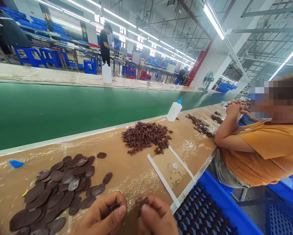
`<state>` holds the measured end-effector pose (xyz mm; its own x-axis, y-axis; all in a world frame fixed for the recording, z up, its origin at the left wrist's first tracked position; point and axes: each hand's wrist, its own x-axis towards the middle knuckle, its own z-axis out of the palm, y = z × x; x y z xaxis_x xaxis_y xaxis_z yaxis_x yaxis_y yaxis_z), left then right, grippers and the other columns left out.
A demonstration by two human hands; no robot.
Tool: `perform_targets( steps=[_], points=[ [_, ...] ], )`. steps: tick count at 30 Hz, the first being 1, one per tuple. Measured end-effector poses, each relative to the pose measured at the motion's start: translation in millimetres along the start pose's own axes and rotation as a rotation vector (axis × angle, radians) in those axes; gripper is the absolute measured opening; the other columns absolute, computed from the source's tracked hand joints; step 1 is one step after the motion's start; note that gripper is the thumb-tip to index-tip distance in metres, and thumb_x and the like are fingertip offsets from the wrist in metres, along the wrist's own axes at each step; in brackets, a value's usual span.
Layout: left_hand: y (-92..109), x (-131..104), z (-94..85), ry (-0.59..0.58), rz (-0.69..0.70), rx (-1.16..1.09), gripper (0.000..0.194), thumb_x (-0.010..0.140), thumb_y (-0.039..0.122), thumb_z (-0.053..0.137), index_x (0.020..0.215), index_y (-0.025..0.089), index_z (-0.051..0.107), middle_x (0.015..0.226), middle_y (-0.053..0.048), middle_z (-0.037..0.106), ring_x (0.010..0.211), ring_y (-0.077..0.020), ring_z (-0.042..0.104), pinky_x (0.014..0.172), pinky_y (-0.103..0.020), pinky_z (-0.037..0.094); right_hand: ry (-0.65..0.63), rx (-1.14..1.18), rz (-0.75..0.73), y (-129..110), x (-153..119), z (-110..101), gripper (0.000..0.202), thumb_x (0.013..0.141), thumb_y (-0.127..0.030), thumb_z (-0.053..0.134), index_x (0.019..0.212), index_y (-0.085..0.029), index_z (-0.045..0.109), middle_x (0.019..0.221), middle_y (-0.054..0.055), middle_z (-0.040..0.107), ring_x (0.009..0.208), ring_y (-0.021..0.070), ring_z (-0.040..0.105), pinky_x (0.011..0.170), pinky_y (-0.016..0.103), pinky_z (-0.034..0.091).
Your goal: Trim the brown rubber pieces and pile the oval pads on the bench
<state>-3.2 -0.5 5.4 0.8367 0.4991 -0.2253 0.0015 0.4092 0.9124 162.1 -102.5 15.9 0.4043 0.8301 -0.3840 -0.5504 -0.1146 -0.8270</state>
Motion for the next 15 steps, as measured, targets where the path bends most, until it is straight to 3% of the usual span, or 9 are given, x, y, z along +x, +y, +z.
perform_targets(
  steps=[4,7,10,15],
  points=[
    [-6.4,1.8,-0.9,0.014,-0.004,0.076,0.056,0.082,0.074,0.064,0.083,0.019,0.055,0.057,0.008,0.041,0.049,-0.0072,0.035,0.047,-0.020,0.024,0.304,-0.017,-0.254,-57.8,14.5,-38.0,0.039,0.060,-0.046,0.094,0.082,-0.017,0.078,0.071,0.003,0.064,0.054,0.0095,0.044,0.039,0.018,0.038],
    [-10.3,3.2,-1.1,0.031,-0.016,0.115,0.057,0.080,0.076,0.063,0.084,0.019,0.056,0.059,0.008,0.039,0.050,-0.0079,0.037,0.047,-0.020,0.027,0.400,-0.139,-0.230,-92.1,33.9,-67.4,0.038,0.059,-0.041,0.096,0.082,-0.017,0.077,0.085,0.003,0.067,0.068,0.0117,0.055,0.046,0.016,0.047],
    [-12.0,3.5,-1.9,0.032,-0.022,0.145,0.056,0.082,0.075,0.062,0.086,0.019,0.056,0.059,0.008,0.039,0.051,-0.0084,0.038,0.048,-0.020,0.030,0.442,-0.207,-0.162,-103.7,51.5,-84.1,0.043,0.054,-0.038,0.099,0.083,-0.015,0.077,0.088,0.004,0.070,0.068,0.0119,0.058,0.045,0.015,0.047],
    [-11.2,2.9,-2.9,0.038,0.003,0.164,0.054,0.084,0.072,0.061,0.085,0.019,0.055,0.062,0.008,0.040,0.052,-0.0086,0.040,0.050,-0.020,0.033,0.399,-0.256,-0.100,-100.7,66.1,-86.9,0.048,0.052,-0.035,0.100,0.085,-0.011,0.078,0.081,0.005,0.072,0.063,0.0116,0.060,0.045,0.016,0.048]
  ],
)
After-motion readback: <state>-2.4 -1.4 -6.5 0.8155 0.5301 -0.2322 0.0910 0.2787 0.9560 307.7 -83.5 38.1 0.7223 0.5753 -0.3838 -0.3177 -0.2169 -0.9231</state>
